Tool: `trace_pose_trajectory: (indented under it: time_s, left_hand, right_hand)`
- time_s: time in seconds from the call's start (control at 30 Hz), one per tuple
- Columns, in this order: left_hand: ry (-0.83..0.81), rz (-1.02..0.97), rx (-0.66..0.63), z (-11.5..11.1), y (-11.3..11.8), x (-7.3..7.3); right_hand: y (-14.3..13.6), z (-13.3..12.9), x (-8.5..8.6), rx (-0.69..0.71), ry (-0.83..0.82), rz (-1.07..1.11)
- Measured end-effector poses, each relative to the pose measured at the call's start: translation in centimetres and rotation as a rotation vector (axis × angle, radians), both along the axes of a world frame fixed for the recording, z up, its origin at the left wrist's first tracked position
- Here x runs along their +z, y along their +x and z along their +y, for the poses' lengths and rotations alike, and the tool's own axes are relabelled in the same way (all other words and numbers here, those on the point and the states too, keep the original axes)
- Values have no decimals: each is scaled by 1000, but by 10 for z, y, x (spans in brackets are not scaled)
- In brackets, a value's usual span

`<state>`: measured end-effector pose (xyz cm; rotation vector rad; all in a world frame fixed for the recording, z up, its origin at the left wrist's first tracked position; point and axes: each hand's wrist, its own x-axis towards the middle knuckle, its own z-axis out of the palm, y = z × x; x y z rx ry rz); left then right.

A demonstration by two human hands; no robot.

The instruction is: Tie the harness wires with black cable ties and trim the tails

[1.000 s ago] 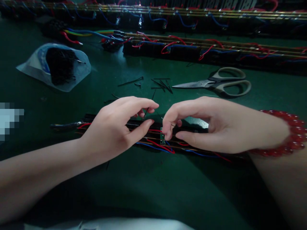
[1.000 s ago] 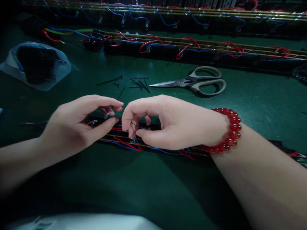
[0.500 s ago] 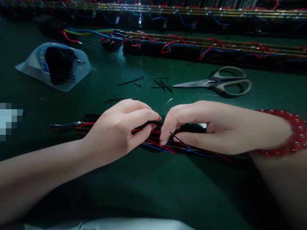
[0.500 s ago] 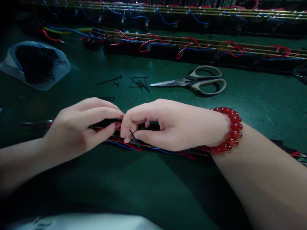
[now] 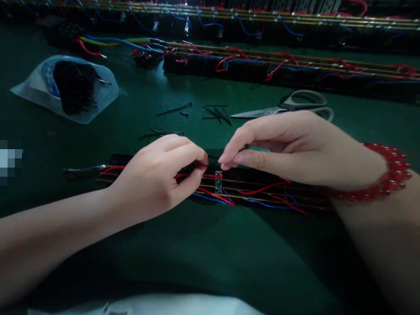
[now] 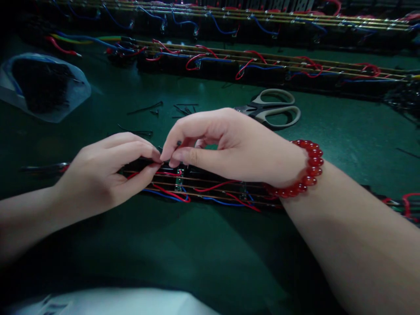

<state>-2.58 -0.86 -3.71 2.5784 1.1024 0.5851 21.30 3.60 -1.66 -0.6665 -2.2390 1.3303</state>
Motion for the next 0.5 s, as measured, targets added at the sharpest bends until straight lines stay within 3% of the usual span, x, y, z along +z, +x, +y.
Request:
trace_pose_trajectory:
  time_s: [0.17, 0.3, 0.5]
  left_hand:
    - [-14, 15, -8, 0, 1, -1]
    - [-21, 18, -10, 0, 0, 0]
    - [-92, 17, -17, 1, 0, 1]
  right_hand:
    - [0, -2, 2, -123, -42, 45]
    - [0, -1, 1, -115, -114, 83]
    - [-2, -4, 5, -117, 45, 17]
